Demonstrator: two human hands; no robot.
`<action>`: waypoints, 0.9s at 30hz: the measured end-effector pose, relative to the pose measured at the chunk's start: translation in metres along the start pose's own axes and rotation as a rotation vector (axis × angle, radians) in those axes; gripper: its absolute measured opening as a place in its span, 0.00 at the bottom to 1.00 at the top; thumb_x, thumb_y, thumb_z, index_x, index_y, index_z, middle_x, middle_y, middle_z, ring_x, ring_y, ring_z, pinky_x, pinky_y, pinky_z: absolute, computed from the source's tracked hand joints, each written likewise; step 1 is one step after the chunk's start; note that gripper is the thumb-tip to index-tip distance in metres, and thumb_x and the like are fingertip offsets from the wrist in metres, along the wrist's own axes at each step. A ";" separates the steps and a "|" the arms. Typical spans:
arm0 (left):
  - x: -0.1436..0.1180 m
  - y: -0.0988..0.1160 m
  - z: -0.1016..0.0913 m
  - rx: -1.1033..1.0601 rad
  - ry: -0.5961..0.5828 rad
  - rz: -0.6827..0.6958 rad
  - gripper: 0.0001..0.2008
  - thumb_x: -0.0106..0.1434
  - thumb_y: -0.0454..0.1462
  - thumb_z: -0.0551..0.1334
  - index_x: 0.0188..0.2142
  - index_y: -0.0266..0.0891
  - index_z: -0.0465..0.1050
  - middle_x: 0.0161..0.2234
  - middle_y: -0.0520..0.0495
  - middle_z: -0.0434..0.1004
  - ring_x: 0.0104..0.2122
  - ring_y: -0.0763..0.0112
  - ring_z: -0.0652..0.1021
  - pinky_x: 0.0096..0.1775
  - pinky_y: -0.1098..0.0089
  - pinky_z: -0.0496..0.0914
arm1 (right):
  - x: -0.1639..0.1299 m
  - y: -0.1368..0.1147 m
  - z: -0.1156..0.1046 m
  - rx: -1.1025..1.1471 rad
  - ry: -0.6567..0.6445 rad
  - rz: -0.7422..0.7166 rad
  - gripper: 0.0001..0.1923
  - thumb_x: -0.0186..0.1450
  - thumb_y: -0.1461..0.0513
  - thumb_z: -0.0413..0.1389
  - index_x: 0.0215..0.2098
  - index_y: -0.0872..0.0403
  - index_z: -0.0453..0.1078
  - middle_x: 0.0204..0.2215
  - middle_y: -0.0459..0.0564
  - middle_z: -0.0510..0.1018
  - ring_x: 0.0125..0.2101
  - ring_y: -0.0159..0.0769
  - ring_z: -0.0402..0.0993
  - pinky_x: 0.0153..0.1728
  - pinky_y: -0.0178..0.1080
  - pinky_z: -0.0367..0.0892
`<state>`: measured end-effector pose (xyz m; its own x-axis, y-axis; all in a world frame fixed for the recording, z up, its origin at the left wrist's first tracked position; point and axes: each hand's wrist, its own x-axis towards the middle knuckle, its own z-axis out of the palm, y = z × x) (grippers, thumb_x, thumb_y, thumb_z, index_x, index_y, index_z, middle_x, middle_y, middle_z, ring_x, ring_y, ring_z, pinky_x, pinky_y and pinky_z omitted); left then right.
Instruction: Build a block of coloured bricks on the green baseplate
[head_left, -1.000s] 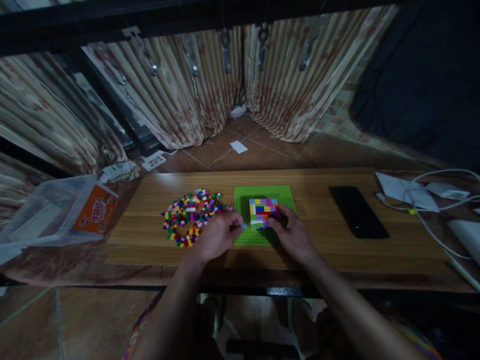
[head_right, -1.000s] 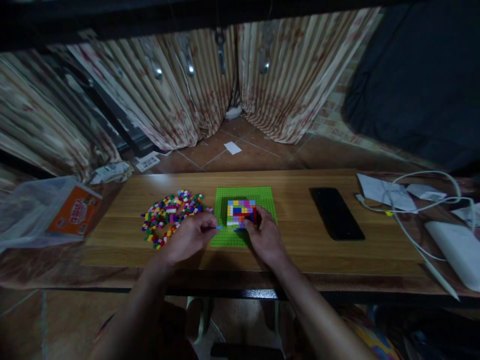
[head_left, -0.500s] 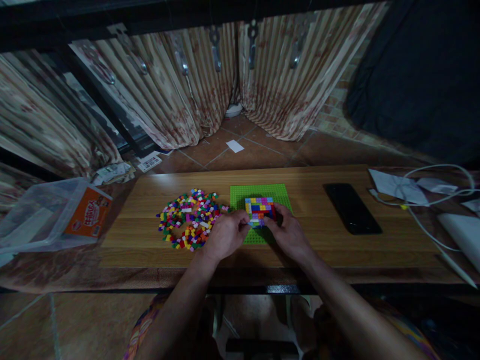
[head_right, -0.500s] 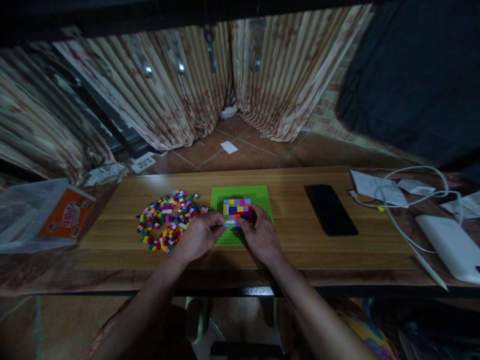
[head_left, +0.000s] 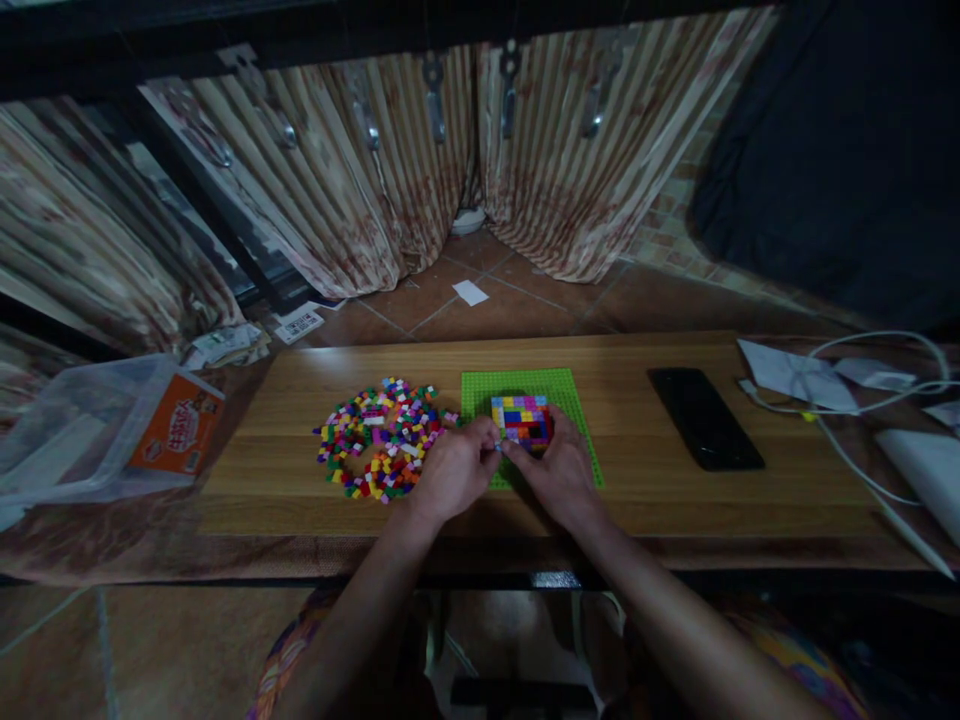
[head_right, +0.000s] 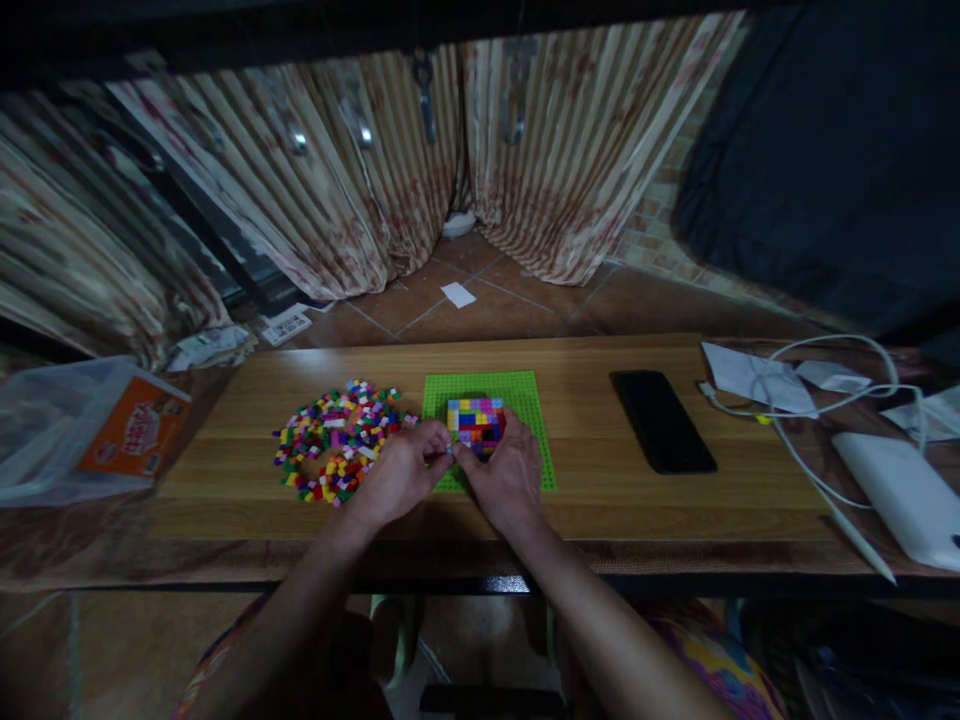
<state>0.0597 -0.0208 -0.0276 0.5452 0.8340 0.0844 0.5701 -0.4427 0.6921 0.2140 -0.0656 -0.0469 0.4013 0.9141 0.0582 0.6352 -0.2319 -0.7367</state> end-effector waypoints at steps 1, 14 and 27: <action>0.000 0.000 0.000 0.007 0.000 -0.004 0.03 0.60 0.32 0.58 0.35 0.40 0.66 0.28 0.52 0.73 0.28 0.72 0.75 0.31 0.73 0.67 | 0.000 0.000 0.000 0.001 0.000 0.005 0.43 0.56 0.44 0.57 0.61 0.59 0.56 0.54 0.64 0.69 0.56 0.56 0.62 0.54 0.56 0.59; 0.001 -0.002 0.000 -0.086 -0.015 -0.076 0.16 0.57 0.30 0.59 0.46 0.40 0.63 0.30 0.52 0.74 0.29 0.71 0.76 0.33 0.71 0.69 | 0.004 0.007 -0.003 0.152 -0.018 0.030 0.40 0.59 0.40 0.52 0.60 0.58 0.60 0.55 0.64 0.70 0.57 0.55 0.63 0.56 0.57 0.57; 0.012 -0.012 0.012 -0.401 0.031 -0.289 0.08 0.60 0.40 0.60 0.37 0.39 0.66 0.26 0.53 0.71 0.25 0.74 0.74 0.27 0.73 0.69 | 0.012 0.012 -0.018 0.426 -0.077 0.134 0.24 0.63 0.45 0.49 0.46 0.52 0.72 0.44 0.53 0.80 0.47 0.46 0.75 0.51 0.48 0.67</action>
<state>0.0669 -0.0096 -0.0438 0.3779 0.9160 -0.1349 0.4109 -0.0353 0.9110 0.2387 -0.0630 -0.0428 0.4013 0.9111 -0.0945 0.2464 -0.2068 -0.9468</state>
